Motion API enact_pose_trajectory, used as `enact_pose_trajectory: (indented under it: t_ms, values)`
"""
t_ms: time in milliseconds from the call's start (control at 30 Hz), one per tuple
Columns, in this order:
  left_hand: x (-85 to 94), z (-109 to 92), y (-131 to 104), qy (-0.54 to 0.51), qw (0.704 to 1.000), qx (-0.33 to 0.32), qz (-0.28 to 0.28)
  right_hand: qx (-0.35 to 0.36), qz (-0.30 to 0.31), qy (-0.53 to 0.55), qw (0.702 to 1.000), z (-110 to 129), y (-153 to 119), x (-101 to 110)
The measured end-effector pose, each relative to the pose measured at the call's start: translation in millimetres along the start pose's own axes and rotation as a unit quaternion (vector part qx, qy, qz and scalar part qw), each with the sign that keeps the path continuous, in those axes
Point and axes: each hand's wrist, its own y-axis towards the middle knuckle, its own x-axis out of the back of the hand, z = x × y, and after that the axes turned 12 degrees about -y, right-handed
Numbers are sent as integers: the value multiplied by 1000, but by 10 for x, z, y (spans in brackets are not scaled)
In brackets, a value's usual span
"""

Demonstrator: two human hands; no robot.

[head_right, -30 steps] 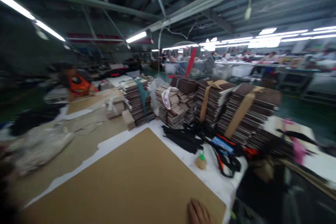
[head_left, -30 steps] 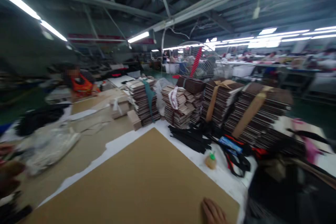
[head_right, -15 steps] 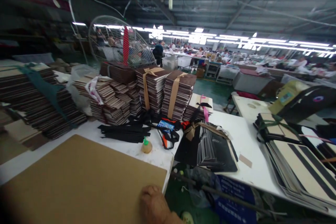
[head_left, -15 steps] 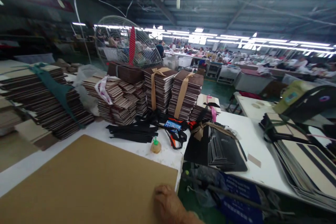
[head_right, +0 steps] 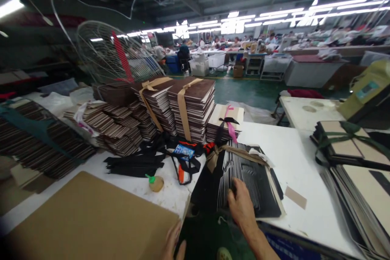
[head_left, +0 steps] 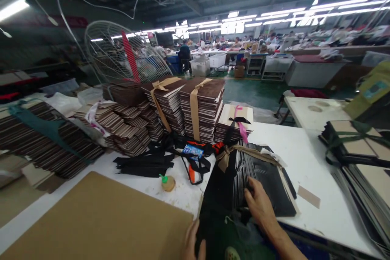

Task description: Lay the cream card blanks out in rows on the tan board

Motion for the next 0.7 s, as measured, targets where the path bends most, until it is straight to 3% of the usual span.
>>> enact_pose_trajectory:
  t_ms: [133, 233, 300, 433, 700]
  values:
    - [-409, -564, 612, -5, 995, -72, 74, 6, 31, -61, 998, -124, 117, 3]
    - [-610, -905, 979, 36, 994, -54, 89, 36, 35, -98, 994, -126, 107, 23]
    - [-704, -1015, 1132, 58, 993, -27, 97, 60, 34, -123, 990, -114, 88, 31]
    - [-807, -1000, 1268, 79, 992, 10, 99, 58, 29, -143, 988, -72, 100, 22]
    - [-799, -830, 1443, 74, 993, 25, 89, -8, 54, -75, 996, -16, 287, -30]
